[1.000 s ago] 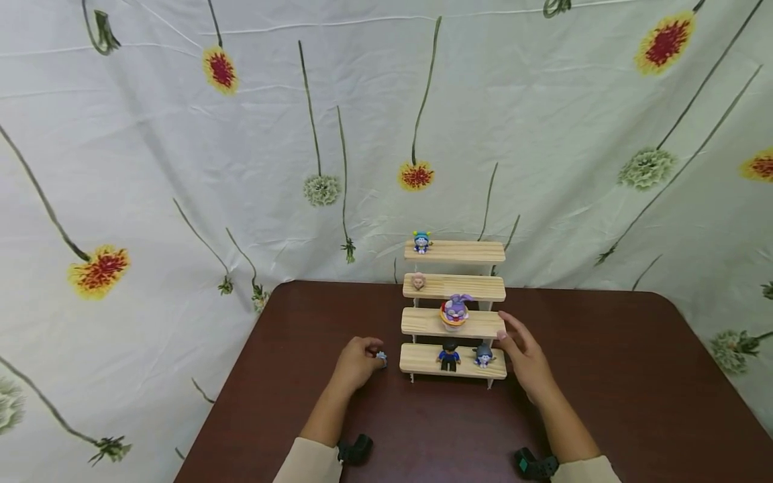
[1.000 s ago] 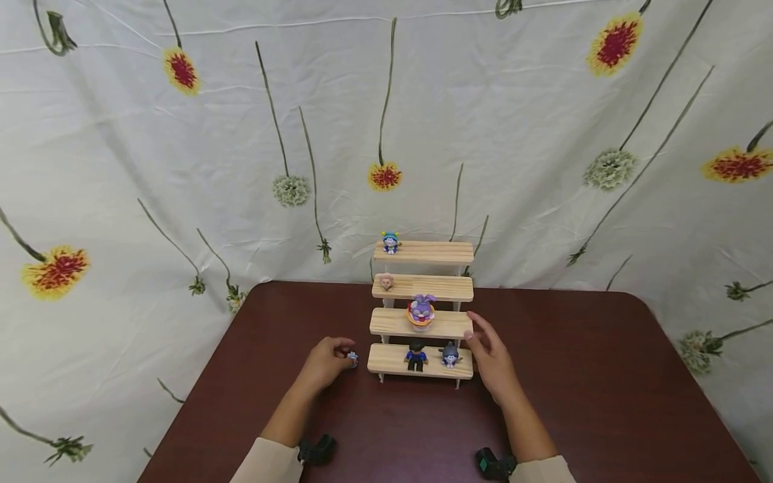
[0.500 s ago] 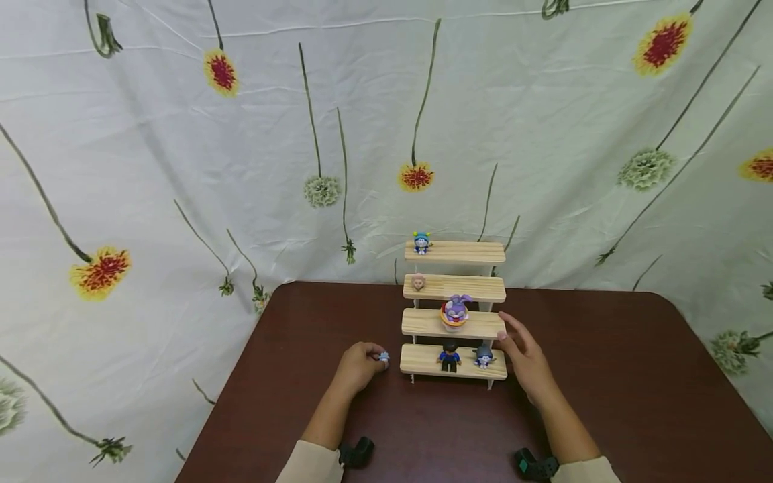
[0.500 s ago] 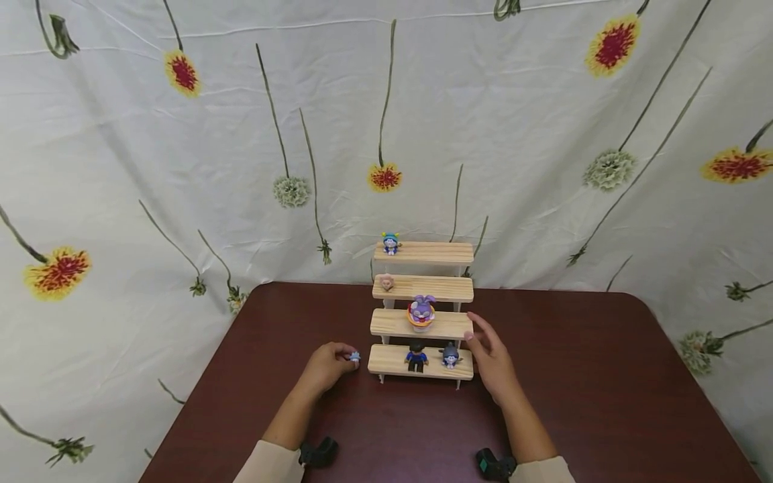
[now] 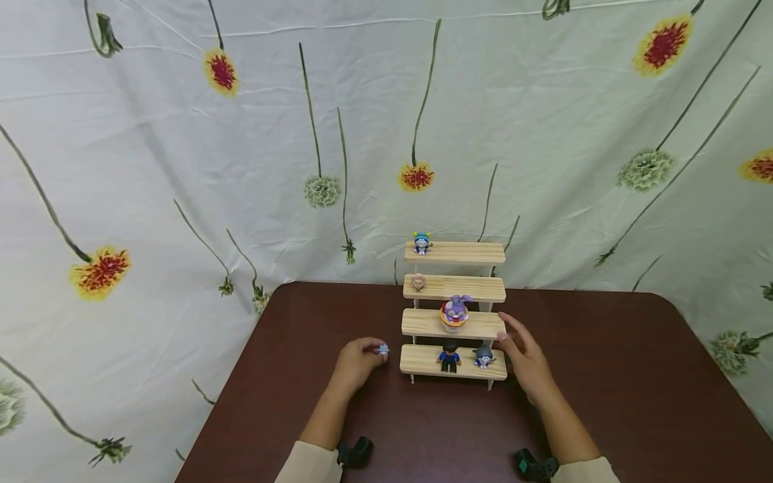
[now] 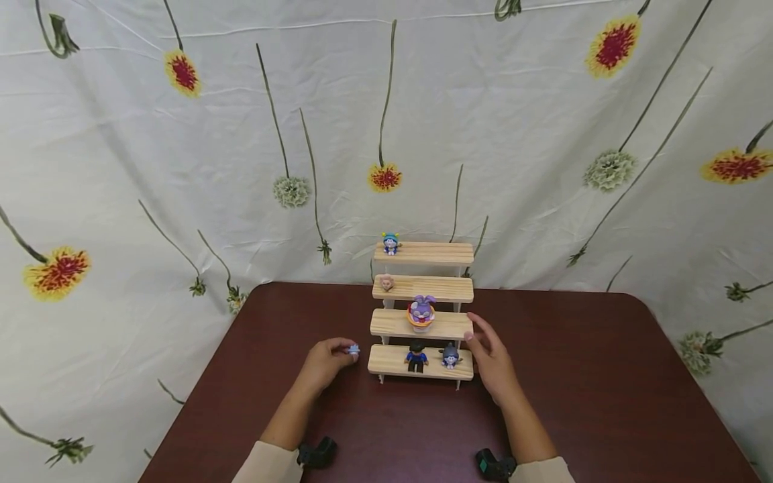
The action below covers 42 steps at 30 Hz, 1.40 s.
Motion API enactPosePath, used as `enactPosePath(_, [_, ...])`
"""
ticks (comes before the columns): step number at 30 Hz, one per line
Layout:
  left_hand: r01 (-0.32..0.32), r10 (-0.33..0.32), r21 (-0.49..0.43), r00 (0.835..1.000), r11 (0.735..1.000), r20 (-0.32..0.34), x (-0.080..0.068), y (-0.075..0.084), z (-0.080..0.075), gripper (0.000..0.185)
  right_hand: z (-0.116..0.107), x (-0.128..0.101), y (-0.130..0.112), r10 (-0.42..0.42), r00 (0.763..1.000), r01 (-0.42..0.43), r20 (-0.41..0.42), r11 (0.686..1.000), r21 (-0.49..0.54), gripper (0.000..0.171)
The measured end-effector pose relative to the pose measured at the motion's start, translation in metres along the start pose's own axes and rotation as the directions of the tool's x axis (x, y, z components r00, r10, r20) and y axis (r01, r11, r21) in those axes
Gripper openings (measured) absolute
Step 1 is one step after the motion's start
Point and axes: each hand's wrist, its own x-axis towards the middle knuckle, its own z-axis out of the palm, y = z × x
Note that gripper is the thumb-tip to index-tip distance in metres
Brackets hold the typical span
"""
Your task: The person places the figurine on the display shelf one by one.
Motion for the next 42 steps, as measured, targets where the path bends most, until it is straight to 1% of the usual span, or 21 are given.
enactPosePath(3, [-0.004,0.003,-0.063,1.000,0.998,-0.011,0.000,0.005,-0.002,0.022,0.000,0.000,-0.001,0.003,1.000,-0.003,0.000,1.000,0.005,0.054])
enactPosePath(7, [-0.018,0.014,-0.108,0.999,0.994,-0.040,-0.002,0.012,-0.007,0.023,0.000,0.000,-0.001,0.005,1.000,-0.005,0.004,1.000,0.016,0.054])
enactPosePath(14, [-0.048,0.038,-0.123,0.996,0.991,-0.086,-0.005,0.025,-0.011,0.024,-0.001,0.000,-0.001,0.003,1.000,-0.003,0.007,1.000,0.013,0.054])
enactPosePath(19, [-0.096,0.086,-0.106,0.991,0.990,-0.100,-0.006,0.037,-0.011,0.023,-0.001,0.001,0.000,-0.003,1.000,0.003,0.012,1.000,0.021,0.055])
enactPosePath(23, [-0.110,0.101,-0.101,0.990,0.989,-0.097,-0.006,0.046,-0.010,0.022,-0.001,0.001,0.000,-0.002,1.000,0.002,0.015,1.000,0.023,0.055])
enactPosePath(28, [-0.105,0.093,-0.141,0.992,0.984,-0.089,-0.006,0.055,-0.007,0.025,-0.001,0.000,-0.001,-0.001,1.000,0.001,0.014,1.000,0.020,0.055])
enactPosePath(36, [-0.128,0.110,-0.209,0.989,0.969,-0.095,0.000,0.062,-0.001,0.021,-0.001,0.001,0.000,-0.003,1.000,0.002,0.009,1.000,0.011,0.055])
enactPosePath(42, [-0.157,0.140,-0.220,0.986,0.963,-0.091,0.002,0.068,0.003,0.020,0.000,0.001,0.001,-0.011,1.000,0.011,0.013,1.000,0.015,0.056])
